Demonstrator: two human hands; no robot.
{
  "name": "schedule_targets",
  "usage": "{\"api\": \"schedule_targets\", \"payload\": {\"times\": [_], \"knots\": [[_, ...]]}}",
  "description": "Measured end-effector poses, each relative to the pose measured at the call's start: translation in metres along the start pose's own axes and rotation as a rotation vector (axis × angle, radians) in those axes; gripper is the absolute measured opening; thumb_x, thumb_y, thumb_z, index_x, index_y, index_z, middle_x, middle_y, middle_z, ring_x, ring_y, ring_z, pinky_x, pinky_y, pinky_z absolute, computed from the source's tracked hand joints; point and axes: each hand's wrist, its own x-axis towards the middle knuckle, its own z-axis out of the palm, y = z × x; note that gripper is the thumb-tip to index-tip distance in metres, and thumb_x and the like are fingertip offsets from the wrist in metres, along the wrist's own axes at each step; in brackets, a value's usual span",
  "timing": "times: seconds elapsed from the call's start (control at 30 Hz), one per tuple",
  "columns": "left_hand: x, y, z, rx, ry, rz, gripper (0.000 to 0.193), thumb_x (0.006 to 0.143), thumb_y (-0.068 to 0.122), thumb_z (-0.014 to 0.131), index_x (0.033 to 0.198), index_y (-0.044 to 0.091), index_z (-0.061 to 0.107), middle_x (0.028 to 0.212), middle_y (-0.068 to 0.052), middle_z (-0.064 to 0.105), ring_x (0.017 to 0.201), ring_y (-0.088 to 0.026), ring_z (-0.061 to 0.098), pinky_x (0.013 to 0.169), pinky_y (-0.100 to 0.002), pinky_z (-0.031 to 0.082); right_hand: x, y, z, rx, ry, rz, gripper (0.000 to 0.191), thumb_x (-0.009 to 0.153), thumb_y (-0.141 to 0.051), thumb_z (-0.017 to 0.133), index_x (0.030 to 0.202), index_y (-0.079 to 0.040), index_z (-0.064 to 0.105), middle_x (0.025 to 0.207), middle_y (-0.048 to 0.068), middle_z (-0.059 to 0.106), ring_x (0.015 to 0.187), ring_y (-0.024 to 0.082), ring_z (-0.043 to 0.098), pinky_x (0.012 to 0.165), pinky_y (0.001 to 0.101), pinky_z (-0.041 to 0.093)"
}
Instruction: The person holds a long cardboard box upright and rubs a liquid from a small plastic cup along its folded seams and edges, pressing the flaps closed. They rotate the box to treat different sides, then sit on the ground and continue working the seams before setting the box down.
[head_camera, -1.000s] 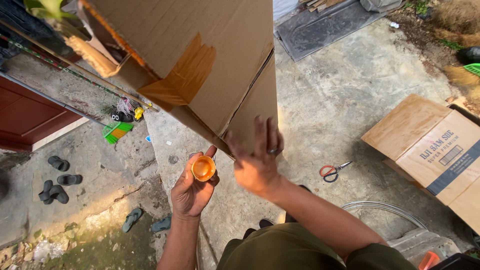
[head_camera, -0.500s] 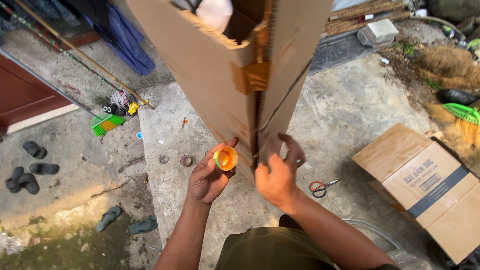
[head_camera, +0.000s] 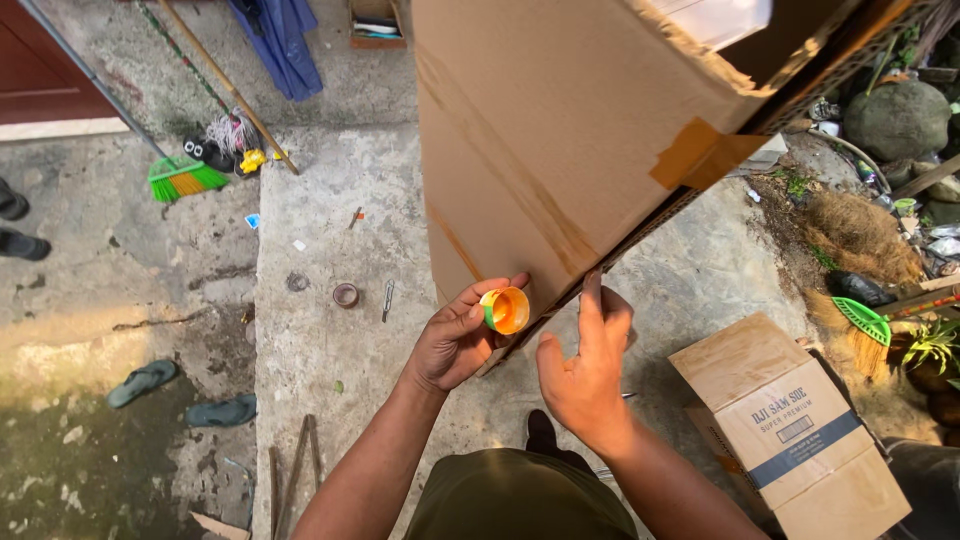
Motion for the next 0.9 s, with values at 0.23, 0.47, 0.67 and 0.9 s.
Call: {"api": "schedule_targets", "payload": {"times": [0.23, 0.47, 0.67, 0.9], "knots": [[0.001, 0.001, -0.007, -0.018, -0.002, -0.019, 0.046, 0.100, 0.017, 0.067, 0.142, 0.003, 0.056, 0.162, -0.017, 0.043, 0.138, -0.025, 0.053, 0.116, -0.042, 0.042, -0.004, -0.001, 0.008, 0.368, -0.046, 0.389, 0.093, 0.077, 0.000, 0.066, 0.161, 0.005, 0.027, 0.121, 0.017, 0.042, 0.107, 0.024, 0.043, 0.099, 0.0351, 0.041], [0.000, 0.000, -0.010, -0.002, 0.013, -0.024, 0.045, 0.099, 0.018, 0.067, 0.140, 0.004, 0.056, 0.162, -0.018, 0.042, 0.137, -0.024, 0.054, 0.115, -0.042, 0.044, -0.003, -0.006, 0.000, -0.157, 0.036, 0.050, 0.078, 0.082, -0.010, 0.074, 0.151, 0.002, 0.041, 0.123, 0.021, 0.046, 0.110, 0.032, 0.047, 0.100, 0.0438, 0.039], [0.000, 0.000, -0.014, 0.000, 0.003, -0.027, 0.047, 0.101, 0.019, 0.068, 0.143, 0.003, 0.056, 0.163, -0.019, 0.042, 0.132, -0.024, 0.055, 0.104, -0.037, 0.046, 0.000, -0.004, -0.011, -0.336, 0.040, 0.021, 0.068, 0.081, -0.015, 0.075, 0.143, 0.001, 0.053, 0.117, 0.023, 0.046, 0.108, 0.036, 0.048, 0.099, 0.0480, 0.035], [-0.003, -0.002, -0.012, 0.001, 0.016, -0.013, 0.047, 0.100, 0.018, 0.067, 0.143, 0.004, 0.055, 0.163, -0.016, 0.041, 0.133, -0.023, 0.055, 0.108, -0.038, 0.046, -0.007, 0.004, -0.015, -0.063, 0.089, -0.003, 0.061, 0.091, -0.005, 0.065, 0.149, 0.001, 0.048, 0.129, 0.024, 0.045, 0.118, 0.036, 0.049, 0.107, 0.0424, 0.042]]}}
